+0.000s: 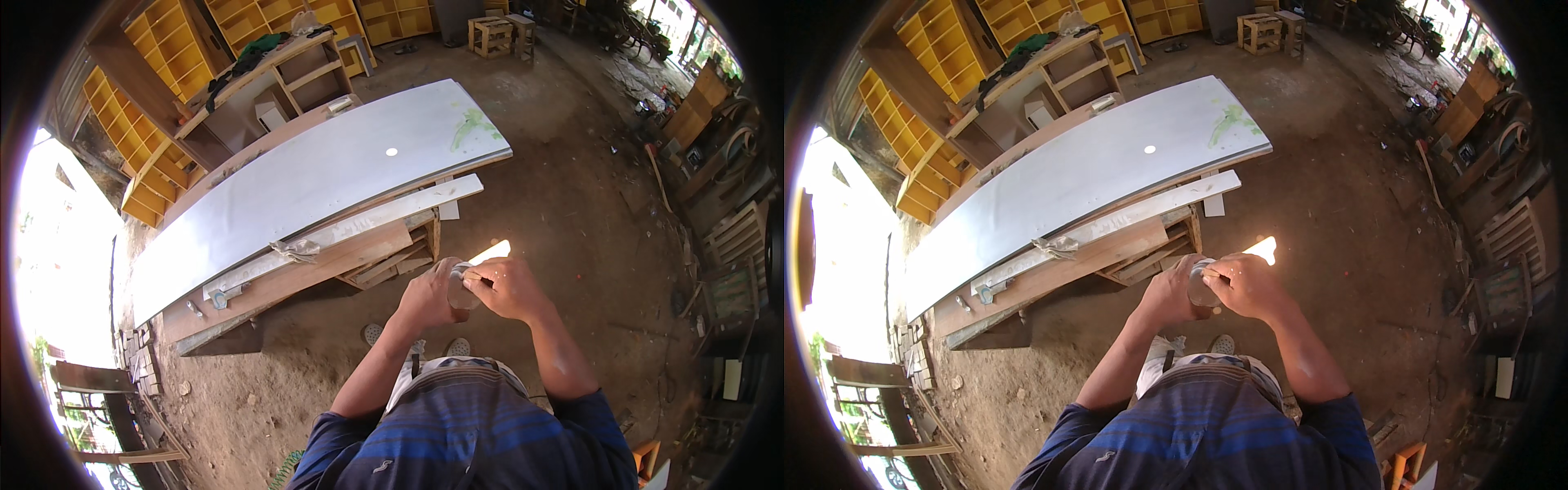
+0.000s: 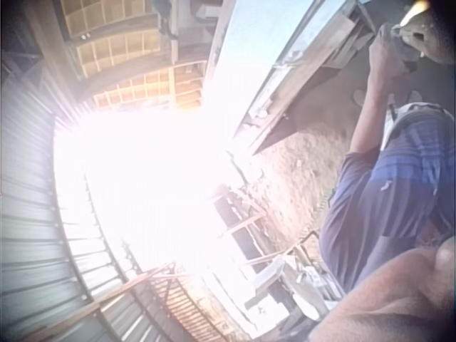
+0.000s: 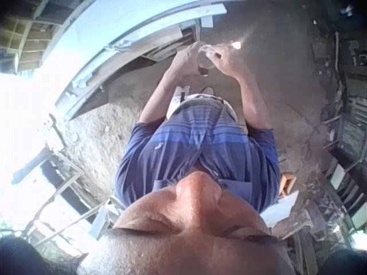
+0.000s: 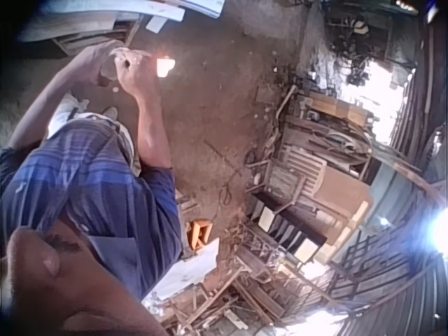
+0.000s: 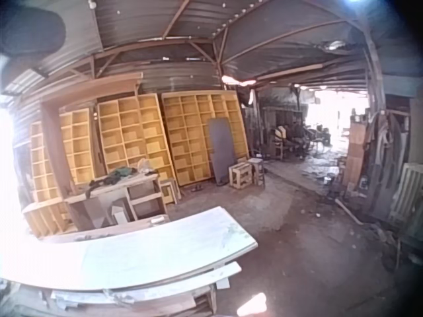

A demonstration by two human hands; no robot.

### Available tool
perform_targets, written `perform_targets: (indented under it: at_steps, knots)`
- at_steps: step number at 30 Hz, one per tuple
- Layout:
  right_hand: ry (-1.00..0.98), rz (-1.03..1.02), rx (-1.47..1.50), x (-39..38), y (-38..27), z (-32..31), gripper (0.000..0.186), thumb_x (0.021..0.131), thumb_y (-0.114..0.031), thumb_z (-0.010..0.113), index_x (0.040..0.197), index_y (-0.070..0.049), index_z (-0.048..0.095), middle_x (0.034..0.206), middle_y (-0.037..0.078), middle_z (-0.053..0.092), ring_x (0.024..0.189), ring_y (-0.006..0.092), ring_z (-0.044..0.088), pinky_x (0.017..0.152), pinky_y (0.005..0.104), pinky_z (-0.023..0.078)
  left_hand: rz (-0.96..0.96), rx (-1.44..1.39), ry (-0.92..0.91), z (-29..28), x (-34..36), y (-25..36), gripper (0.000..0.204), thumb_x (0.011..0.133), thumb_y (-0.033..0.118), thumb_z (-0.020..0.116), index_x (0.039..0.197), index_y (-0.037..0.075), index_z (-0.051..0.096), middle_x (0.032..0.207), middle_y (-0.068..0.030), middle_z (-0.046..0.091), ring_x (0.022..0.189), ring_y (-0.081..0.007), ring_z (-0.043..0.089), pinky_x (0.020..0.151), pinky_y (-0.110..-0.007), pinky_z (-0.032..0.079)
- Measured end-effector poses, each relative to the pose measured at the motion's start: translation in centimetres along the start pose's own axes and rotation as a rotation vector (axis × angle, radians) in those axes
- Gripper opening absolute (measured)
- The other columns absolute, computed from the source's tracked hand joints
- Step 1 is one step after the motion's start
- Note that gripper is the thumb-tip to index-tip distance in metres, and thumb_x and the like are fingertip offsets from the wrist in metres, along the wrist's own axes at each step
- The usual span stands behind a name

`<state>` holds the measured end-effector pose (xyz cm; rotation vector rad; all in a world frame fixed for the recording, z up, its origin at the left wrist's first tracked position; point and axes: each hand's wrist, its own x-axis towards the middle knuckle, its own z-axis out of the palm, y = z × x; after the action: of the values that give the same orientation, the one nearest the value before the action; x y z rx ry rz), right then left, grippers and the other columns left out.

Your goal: The person mixes a white substance into a cup, pours it into a spray gun canister, attaches the canister, and then uses the spray gun to apply a coating to a long wooden panel in a workshop.

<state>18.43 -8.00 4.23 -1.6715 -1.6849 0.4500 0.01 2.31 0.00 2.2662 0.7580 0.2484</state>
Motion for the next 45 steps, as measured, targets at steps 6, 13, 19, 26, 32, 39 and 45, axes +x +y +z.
perform_targets:
  at_steps: [6,13,19,26,32,39,45]
  knots:
    - [0.084,-0.040,-0.033,0.2,0.4,0.5,0.017,0.095,-0.018,0.076,0.101,-0.002,0.080,0.093,0.018,0.078,0.081,0.0355,0.074,0.072,0.0434,0.058,-0.014,0.001,-0.005,0.3,0.1,-0.1,0.096,0.062,0.034,0.092,0.145,0.009,0.051,0.126,-0.0203,0.072,0.113,-0.0433,0.072,0.096,-0.050,0.059]
    - [0.093,-0.024,0.036,0.3,0.1,0.5,0.018,0.096,-0.018,0.076,0.102,-0.002,0.081,0.094,0.019,0.079,0.079,0.0352,0.074,0.072,0.0425,0.058,-0.037,-0.025,-0.022,0.5,0.2,-0.4,0.101,0.063,0.040,0.099,0.147,0.010,0.052,0.132,-0.0204,0.071,0.120,-0.0429,0.070,0.100,-0.049,0.057]
    - [-0.008,0.014,0.068,0.3,0.0,0.7,0.018,0.097,-0.016,0.075,0.106,-0.003,0.082,0.096,0.017,0.080,0.083,0.0331,0.076,0.073,0.0411,0.059,-0.041,-0.044,-0.026,-0.1,-0.3,-0.7,0.096,0.062,0.033,0.092,0.146,0.009,0.051,0.131,-0.0195,0.070,0.117,-0.0426,0.070,0.098,-0.051,0.058]
    - [-0.040,0.011,0.015,0.9,0.1,1.0,0.016,0.097,-0.017,0.073,0.102,-0.004,0.081,0.092,0.017,0.078,0.082,0.0364,0.073,0.073,0.0442,0.057,-0.060,-0.027,-0.005,-0.9,-0.6,-0.5,0.097,0.062,0.032,0.093,0.146,0.008,0.050,0.133,-0.0178,0.069,0.119,-0.0404,0.069,0.099,-0.049,0.057]
    - [0.076,-0.130,0.121,3.3,-0.7,3.0,0.017,0.097,-0.017,0.074,0.105,-0.004,0.082,0.092,0.015,0.079,0.083,0.0350,0.074,0.075,0.0431,0.058,-0.112,-0.038,0.084,-1.0,-2.1,-2.4,0.098,0.061,0.032,0.093,0.145,0.008,0.051,0.132,-0.0169,0.069,0.119,-0.0390,0.070,0.099,-0.048,0.058]
    - [-0.206,-0.107,0.174,7.1,-3.1,6.1,0.022,0.097,-0.020,0.076,0.109,-0.002,0.082,0.099,0.017,0.081,0.090,0.0321,0.076,0.080,0.0406,0.059,-0.222,-0.067,0.185,-3.3,-4.9,-4.9,0.098,0.061,0.030,0.093,0.147,0.008,0.050,0.132,-0.0170,0.069,0.121,-0.0385,0.069,0.100,-0.048,0.058]
    - [-0.306,-0.215,0.169,12.2,-5.8,10.4,0.020,0.096,-0.015,0.077,0.109,-0.002,0.082,0.100,0.017,0.081,0.088,0.0332,0.075,0.079,0.0406,0.059,-0.323,-0.069,0.317,-7.2,-7.5,-8.4,0.099,0.063,0.031,0.093,0.148,0.006,0.050,0.134,-0.0181,0.069,0.122,-0.0379,0.068,0.101,-0.048,0.058]
